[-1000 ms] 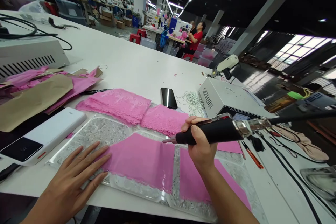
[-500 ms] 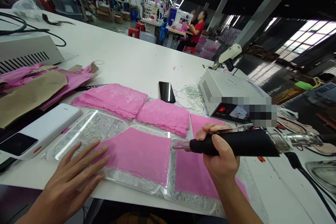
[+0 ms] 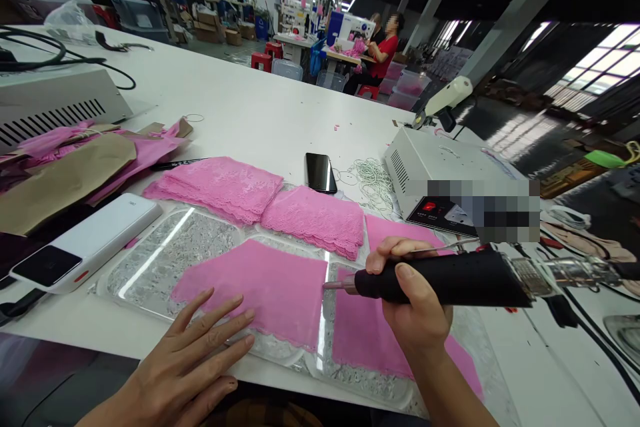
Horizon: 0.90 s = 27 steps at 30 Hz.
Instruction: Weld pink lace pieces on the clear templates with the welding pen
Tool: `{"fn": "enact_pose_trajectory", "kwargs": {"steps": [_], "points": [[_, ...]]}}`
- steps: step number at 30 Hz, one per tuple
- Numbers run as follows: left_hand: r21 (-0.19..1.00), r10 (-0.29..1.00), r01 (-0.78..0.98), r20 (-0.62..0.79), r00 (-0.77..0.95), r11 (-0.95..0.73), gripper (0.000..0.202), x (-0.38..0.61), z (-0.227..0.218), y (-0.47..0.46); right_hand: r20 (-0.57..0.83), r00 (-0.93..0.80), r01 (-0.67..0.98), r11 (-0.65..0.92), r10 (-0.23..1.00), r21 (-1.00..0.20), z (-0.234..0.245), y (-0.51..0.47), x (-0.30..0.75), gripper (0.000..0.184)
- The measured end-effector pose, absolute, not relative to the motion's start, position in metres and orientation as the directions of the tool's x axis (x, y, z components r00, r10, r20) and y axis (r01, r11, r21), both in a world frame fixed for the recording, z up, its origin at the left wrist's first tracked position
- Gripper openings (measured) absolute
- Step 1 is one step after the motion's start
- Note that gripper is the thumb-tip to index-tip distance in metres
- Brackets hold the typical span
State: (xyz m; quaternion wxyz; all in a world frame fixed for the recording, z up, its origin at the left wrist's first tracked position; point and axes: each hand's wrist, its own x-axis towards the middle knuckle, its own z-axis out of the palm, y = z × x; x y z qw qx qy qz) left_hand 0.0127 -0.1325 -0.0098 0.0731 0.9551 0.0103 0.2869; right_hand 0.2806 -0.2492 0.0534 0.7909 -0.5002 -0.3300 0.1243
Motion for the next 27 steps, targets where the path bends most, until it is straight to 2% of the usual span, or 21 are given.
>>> {"fn": "enact_pose_trajectory", "kwargs": {"steps": [4,10,27], "points": [[0.179,0.097,0.0,0.535,0.839,-0.984,0.039,0.014,-0.011,-0.136,0.4,0.75,0.142,0.462,0.527,-0.875,0.053,-0.249,0.28,0.009],[0.1,0.003,-0.058,0.526,0.85,-0.993,0.039,0.017,-0.012,-0.133,0.404,0.718,0.143,0.448,0.567,-0.883,0.054,-0.248,0.281,0.009],[0.095,0.008,-0.048,0.515,0.857,-0.994,0.034,0.015,-0.01,-0.133,0.382,0.665,0.056,0.467,0.642,-0.882,0.051,-0.27,0.274,0.015]]}}
